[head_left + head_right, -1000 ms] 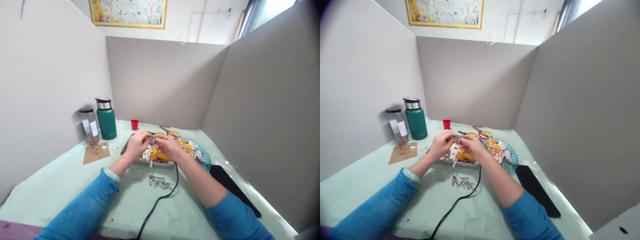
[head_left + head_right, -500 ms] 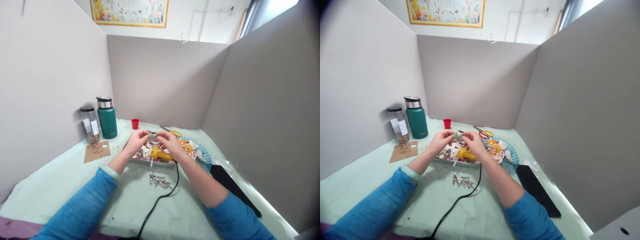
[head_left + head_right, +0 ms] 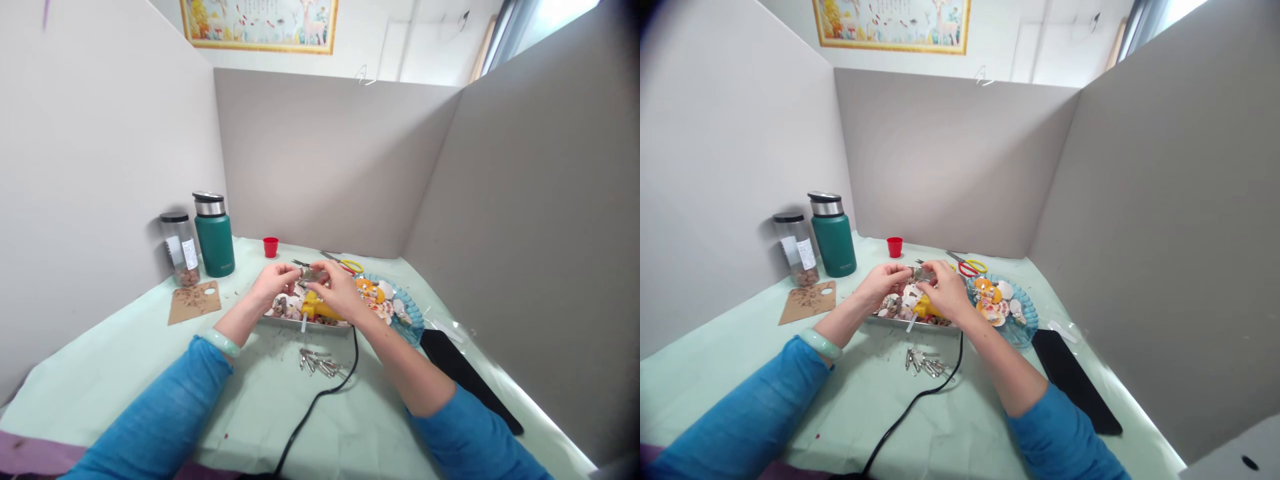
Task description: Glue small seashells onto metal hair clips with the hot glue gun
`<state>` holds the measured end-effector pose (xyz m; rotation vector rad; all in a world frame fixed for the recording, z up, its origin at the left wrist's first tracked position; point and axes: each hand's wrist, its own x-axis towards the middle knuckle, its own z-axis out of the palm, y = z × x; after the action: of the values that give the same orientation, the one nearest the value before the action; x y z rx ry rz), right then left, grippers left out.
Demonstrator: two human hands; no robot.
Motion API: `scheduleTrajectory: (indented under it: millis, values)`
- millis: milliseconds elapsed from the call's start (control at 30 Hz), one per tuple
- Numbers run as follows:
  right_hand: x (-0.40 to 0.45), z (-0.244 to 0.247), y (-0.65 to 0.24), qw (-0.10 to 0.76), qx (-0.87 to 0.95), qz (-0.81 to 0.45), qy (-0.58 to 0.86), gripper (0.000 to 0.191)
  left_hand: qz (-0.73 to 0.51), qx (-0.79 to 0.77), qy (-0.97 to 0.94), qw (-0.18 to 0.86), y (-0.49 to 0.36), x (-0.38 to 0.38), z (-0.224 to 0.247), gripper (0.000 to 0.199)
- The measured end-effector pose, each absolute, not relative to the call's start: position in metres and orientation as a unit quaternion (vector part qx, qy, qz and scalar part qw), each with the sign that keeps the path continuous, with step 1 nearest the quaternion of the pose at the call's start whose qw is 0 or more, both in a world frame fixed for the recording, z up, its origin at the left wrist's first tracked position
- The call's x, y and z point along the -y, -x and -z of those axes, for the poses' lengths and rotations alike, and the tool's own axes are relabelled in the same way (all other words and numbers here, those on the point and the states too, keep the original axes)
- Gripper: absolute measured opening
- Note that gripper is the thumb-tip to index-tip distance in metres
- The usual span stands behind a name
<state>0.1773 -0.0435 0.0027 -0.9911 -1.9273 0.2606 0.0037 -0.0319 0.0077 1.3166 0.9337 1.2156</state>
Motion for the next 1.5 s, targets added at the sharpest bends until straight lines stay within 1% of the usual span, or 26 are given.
scheduleTrajectory:
  millis: [167, 300, 367, 500, 600, 733, 867, 933, 1033, 1167, 1400, 1500]
  values:
    - [0.041, -0.002, -0.18, 0.439, 0.78, -0.099, 0.435, 0.031, -0.518, -0.429, -0.571, 0.47, -0.005, 0.033, -0.01, 0.018]
    - [0.041, -0.002, -0.179, 0.429, 0.78, -0.097, 0.444, 0.03, -0.512, -0.457, -0.611, 0.395, -0.004, 0.031, -0.008, 0.014]
    - [0.041, -0.002, -0.18, 0.427, 0.781, -0.095, 0.446, 0.029, -0.515, -0.447, -0.649, 0.337, -0.002, 0.028, -0.006, 0.013]
    - [0.037, 0.0, -0.181, 0.425, 0.783, -0.099, 0.442, 0.027, -0.539, -0.386, -0.726, 0.184, 0.0, 0.023, -0.003, 0.006]
    - [0.035, 0.002, -0.182, 0.421, 0.785, -0.128, 0.437, 0.027, -0.55, -0.336, -0.754, 0.124, 0.0, 0.025, -0.005, 0.003]
    - [0.037, -0.004, -0.18, 0.439, 0.755, -0.222, 0.433, 0.027, -0.569, -0.292, -0.76, 0.119, 0.0, 0.03, -0.008, 0.003]
    - [0.046, -0.017, -0.178, 0.469, 0.694, -0.363, 0.409, 0.017, -0.594, -0.273, -0.743, 0.145, 0.0, 0.029, -0.008, 0.003]
    - [0.049, -0.021, -0.177, 0.487, 0.661, -0.418, 0.388, 0.017, -0.601, -0.273, -0.738, 0.139, 0.001, 0.029, -0.008, 0.004]
    - [0.052, -0.022, -0.175, 0.504, 0.642, -0.441, 0.374, 0.02, -0.596, -0.275, -0.747, 0.108, 0.0, 0.031, -0.007, 0.005]
    - [0.051, -0.02, -0.172, 0.501, 0.624, -0.464, 0.379, 0.019, -0.572, -0.292, -0.762, 0.081, -0.003, 0.034, -0.004, 0.008]
    - [0.05, -0.019, -0.176, 0.486, 0.586, -0.506, 0.405, 0.015, -0.542, -0.347, -0.755, 0.123, -0.004, 0.027, 0.008, 0.012]
    - [0.048, -0.018, -0.18, 0.467, 0.553, -0.558, 0.406, 0.016, -0.536, -0.346, -0.759, 0.127, -0.003, 0.026, 0.009, 0.012]
